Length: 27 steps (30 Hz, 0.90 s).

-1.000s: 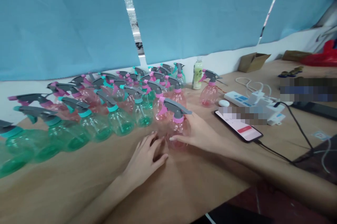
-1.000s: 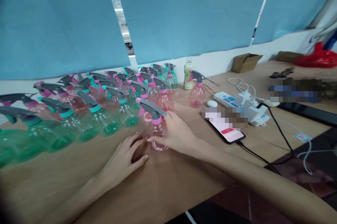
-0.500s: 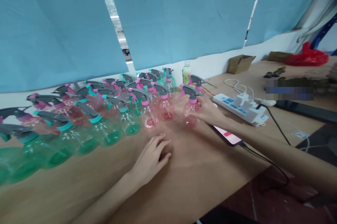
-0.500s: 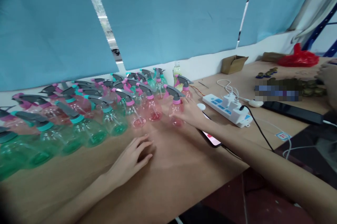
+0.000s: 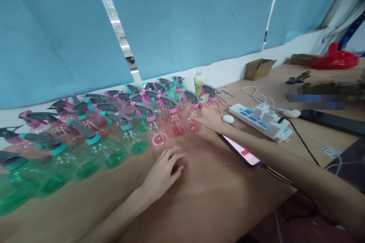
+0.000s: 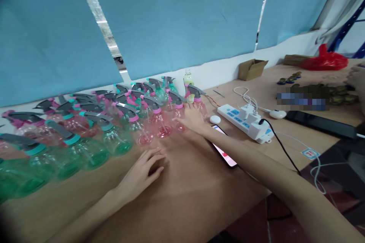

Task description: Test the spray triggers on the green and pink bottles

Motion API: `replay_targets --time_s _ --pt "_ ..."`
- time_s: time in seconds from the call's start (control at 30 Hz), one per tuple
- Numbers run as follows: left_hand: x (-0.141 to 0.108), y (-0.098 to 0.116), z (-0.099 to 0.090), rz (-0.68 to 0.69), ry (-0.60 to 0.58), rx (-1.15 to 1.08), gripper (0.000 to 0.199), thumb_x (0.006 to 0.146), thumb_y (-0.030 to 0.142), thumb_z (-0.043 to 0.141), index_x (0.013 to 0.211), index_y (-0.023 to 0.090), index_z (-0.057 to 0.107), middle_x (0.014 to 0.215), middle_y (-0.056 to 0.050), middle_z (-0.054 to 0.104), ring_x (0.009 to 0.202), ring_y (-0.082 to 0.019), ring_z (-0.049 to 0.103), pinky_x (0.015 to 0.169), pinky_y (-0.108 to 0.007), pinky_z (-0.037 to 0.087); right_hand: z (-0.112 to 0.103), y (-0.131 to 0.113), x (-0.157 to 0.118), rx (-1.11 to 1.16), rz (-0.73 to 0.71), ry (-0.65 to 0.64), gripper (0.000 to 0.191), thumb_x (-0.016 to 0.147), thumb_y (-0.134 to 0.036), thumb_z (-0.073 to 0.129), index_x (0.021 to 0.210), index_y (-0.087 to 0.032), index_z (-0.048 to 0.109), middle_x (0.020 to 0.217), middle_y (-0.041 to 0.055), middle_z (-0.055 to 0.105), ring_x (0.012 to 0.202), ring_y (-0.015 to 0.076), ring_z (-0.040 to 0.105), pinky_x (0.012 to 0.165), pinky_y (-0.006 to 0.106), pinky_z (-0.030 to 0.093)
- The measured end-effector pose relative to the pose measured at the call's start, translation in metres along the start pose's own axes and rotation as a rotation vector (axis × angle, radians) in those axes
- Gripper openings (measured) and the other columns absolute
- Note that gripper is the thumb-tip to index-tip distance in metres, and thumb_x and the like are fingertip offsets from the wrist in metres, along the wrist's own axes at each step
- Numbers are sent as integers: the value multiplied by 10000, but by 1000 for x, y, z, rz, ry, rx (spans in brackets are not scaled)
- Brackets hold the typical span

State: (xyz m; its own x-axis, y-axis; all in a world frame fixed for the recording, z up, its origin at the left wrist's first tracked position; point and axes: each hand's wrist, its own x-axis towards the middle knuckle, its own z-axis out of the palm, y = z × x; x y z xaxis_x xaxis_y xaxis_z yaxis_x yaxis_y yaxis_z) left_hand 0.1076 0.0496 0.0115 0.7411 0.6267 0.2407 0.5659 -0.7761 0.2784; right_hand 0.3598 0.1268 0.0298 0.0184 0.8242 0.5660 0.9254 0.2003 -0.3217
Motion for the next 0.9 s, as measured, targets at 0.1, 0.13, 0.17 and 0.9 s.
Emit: replay_targets --time_s 0.1,0.13,0.17,0.9 --pt "3 -2 3 -6 -2 -9 256 849 166 490 1095 233 509 1213 -65 460 1134 -232 439 941 -401 369 4 0 3 -6 17 8 629 717 -551 538 1137 -90 461 1116 209 552 1076 351 480 845 460 384" --pt "4 -3 4 -8 -2 -12 254 849 166 489 1093 233 510 1210 -65 460 1129 -231 442 938 -399 372 5 -1 4 -8 18 10 636 718 -550 538 1145 -85 458 1129 212 546 1084 353 475 858 461 376" --pt "5 -4 5 -10 -3 -15 253 849 165 488 1092 233 510 1207 -65 461 1126 -230 444 936 -397 374 6 -1 5 -10 18 11 641 720 -550 537 1144 -76 461 1133 215 545 1087 354 474 873 460 367" --pt "39 -5 6 12 61 -87 237 874 183 461 1104 220 510 1104 -57 479 1037 -218 470 887 -391 395 -36 64 -12 244 305 155 540 669 -548 588 1015 -134 564 1036 145 615 903 275 580 773 421 428"
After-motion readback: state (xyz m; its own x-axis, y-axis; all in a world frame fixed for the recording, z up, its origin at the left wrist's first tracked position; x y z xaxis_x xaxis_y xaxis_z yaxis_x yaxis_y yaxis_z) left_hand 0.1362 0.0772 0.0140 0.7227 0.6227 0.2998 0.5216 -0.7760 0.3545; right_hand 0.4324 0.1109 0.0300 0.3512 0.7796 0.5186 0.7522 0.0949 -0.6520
